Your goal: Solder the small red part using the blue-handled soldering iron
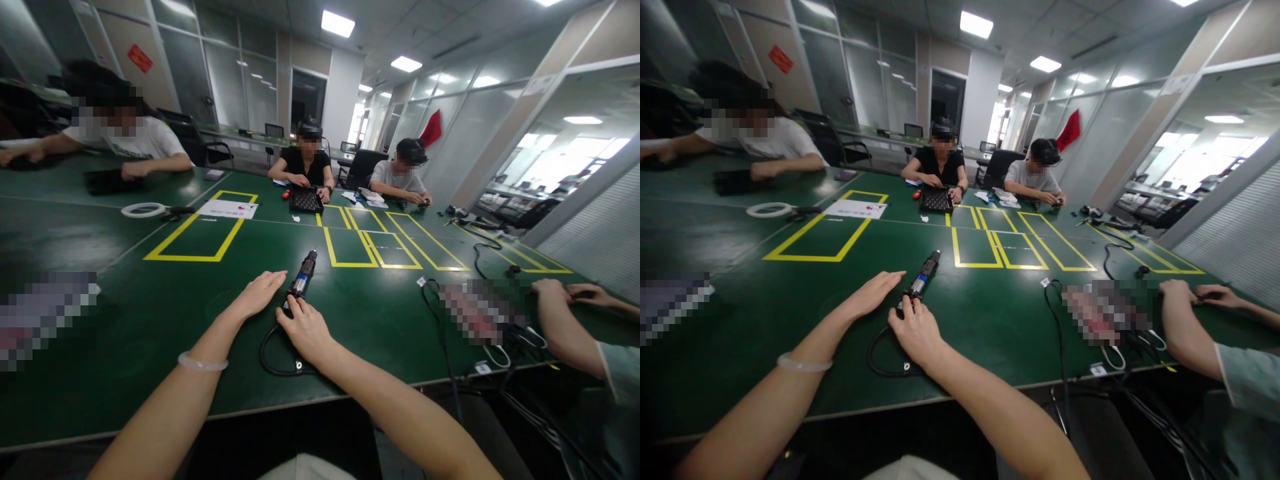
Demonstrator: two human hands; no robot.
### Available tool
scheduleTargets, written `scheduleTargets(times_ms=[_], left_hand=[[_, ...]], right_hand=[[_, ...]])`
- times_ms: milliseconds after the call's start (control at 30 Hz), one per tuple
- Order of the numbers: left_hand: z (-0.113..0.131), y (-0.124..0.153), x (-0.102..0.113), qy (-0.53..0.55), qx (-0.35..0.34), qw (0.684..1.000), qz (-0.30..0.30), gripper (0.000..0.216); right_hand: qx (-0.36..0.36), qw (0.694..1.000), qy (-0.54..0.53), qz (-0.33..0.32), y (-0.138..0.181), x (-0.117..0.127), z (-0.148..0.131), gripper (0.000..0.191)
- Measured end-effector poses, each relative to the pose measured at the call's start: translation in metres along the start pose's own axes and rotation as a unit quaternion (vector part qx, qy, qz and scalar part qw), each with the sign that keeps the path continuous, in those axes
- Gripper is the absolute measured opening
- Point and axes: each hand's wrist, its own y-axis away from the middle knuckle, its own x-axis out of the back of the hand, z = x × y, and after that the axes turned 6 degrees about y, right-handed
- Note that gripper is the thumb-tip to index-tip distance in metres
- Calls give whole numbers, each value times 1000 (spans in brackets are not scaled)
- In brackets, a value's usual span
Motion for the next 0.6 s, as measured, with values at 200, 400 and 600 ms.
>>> scheduleTargets(times_ms=[200, 400, 600], left_hand=[[13, 5, 3, 14, 9, 1000, 16, 61], [21, 10, 9, 0, 12, 1000, 1, 61], [19, 10, 6, -10, 10, 1000, -9, 62]], right_hand=[[-33, 999, 40, -9, 14, -3, 51, 37], [-92, 991, 84, -39, 41, -3, 116, 41], [-171, 975, 115, -84, 72, -1, 192, 44]])
